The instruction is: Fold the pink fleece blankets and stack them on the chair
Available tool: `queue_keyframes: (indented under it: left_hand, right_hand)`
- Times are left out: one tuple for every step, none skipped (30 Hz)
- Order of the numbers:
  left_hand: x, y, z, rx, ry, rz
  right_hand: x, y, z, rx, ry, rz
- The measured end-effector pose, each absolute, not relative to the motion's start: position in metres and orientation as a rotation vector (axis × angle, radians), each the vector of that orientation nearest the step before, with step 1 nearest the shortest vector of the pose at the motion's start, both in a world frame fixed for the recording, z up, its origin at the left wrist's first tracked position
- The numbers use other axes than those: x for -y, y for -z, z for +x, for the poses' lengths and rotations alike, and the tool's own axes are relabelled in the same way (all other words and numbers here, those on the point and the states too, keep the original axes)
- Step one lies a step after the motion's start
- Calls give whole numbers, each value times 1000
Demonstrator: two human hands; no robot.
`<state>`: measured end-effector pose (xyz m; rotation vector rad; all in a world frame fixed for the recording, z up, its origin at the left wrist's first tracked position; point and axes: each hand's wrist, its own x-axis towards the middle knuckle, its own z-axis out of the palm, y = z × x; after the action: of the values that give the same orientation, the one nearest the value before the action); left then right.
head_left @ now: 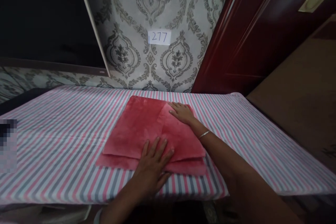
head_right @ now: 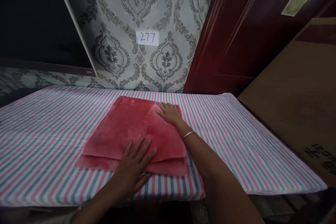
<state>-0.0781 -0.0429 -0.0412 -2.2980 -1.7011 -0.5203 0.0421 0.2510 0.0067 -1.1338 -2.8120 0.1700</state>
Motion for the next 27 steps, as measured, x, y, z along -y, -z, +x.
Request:
queue_keyframes:
  left_hand:
    - [43,41,-78,1704,527,-2297]
    - [43,42,-78,1705,535,-2298]
    - [43,42,-78,1703,545,-2300]
    - [43,42,-78,1704,555,-2302]
    - [42,42,-79,1703,562,-2307]
    - [42,41,-79,1700,565,-2314]
    - [42,41,-79,1701,563,-2319]
    - [42,41,-79,1704,557,-2322]
    - [42,40,-79,1705,551,-2325]
    - [42,40,-79,1706,545,-2328]
    - [43,39,-78,1705,543,-2330]
    - [43,38,-78,1701,545,-2330]
    - [44,36,-78,1692,549,-2331]
    - [45,34,-79,1680,551,-2332]
    - [46,32,-80,1666,553,-2332]
    - [48,29,-82,1649,554,-2329]
    - [50,26,-85,1639,558,-2320]
    - [52,23,-90,1639,564,-2301]
    - [54,21,-95,1652,572,-2273]
    - [56,20,-100,1677,582,-2235]
    - [59,20,-105,1710,587,-2190]
    - [61,22,-110,1742,589,-2144]
    - [64,25,-113,1767,584,-2103]
    - [66,28,-116,1783,575,-2068]
    - [68,33,-118,1792,562,-2042]
    - [70,37,-119,1794,550,-2024]
    - [72,41,-119,1792,540,-2017]
  right_hand:
    - [-251,-4,42,2796,-147,-1128]
    - [-250,-1,43,2784,-129,-1121]
    - [-249,1,43,2777,-117,-1112]
    - [-249,2,43,2776,-110,-1103]
    - [-248,3,43,2776,-107,-1096]
    - [-248,3,42,2777,-106,-1093]
    - [-247,3,42,2776,-103,-1095]
    - [-247,3,42,2776,-99,-1099]
    - [-246,2,42,2778,-93,-1103]
    - [-246,1,43,2783,-87,-1108]
    - [-246,-1,43,2791,-79,-1114]
    - [-245,-4,43,2804,-75,-1122]
    - [-245,-7,43,2820,-74,-1140]
    - [-243,-12,42,2836,-78,-1170]
    - [-241,-18,40,2847,-86,-1204]
    - [-237,-24,36,2854,-96,-1225]
    - [-231,-29,31,2860,-106,-1213]
    - [-223,-35,25,2872,-115,-1160]
    - [-213,-39,18,2892,-124,-1068]
    - [-202,-41,9,2921,-132,-945]
    - [-190,-41,0,2957,-141,-811]
    - [-179,-40,-8,2995,-151,-687]
    - [-170,-38,-16,3030,-162,-586]
    - [-164,-35,-23,3057,-173,-512]
    - [-160,-32,-29,3076,-184,-463]
    - [-159,-29,-34,3089,-195,-436]
    - [-162,-26,-37,3096,-206,-431]
